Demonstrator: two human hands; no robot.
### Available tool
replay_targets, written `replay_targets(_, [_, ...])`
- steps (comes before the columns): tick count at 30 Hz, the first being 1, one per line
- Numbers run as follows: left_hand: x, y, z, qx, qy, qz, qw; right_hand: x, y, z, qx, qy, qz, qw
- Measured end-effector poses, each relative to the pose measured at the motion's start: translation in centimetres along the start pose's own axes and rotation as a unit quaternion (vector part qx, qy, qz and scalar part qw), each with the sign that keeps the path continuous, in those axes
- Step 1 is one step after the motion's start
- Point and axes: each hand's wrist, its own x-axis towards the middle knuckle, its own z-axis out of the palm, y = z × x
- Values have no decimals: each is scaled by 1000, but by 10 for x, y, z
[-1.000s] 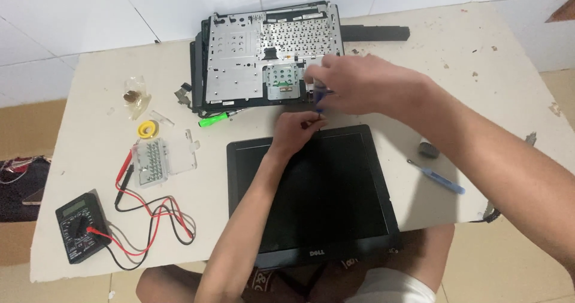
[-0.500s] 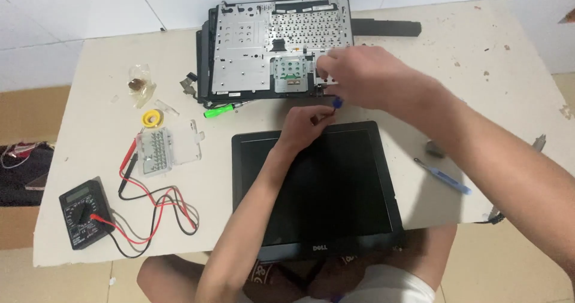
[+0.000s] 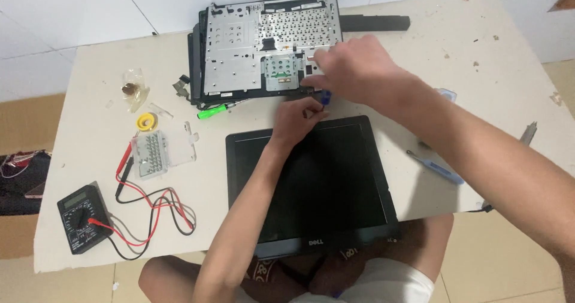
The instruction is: Removing the display bezel from a laptop screen assembly using a screwdriver and manual prying.
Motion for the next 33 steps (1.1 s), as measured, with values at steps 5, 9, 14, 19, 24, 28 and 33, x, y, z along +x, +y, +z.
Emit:
replay_targets(5, [-3,-2,3,-30,-10,-15,999,-10,11,-2,202,65,-97,972])
replay_targets(9, [2,-3,1,30,-2,-5,1000,-6,2,-10,87,-11,-9,996])
replay_targets(14, [7,3,-5,-2,-41,-7,999,-2,6,-4,59,-17,-41,997])
replay_targets(19, [9,7,-12,26,-50,-8,998,-3,7,0,136,-39,-11,990])
replay_targets(24, [8,-3,-6,-41,-72,-38,996,-10,11,-7,93,21,-110,989])
replay_targets(28, [8,-7,-3,46,-52,-18,997,-1,4,12,52,6,-46,998])
replay_targets(33, [12,-6,2,116,-48,-16,992,-4,1,1,61,55,-69,994])
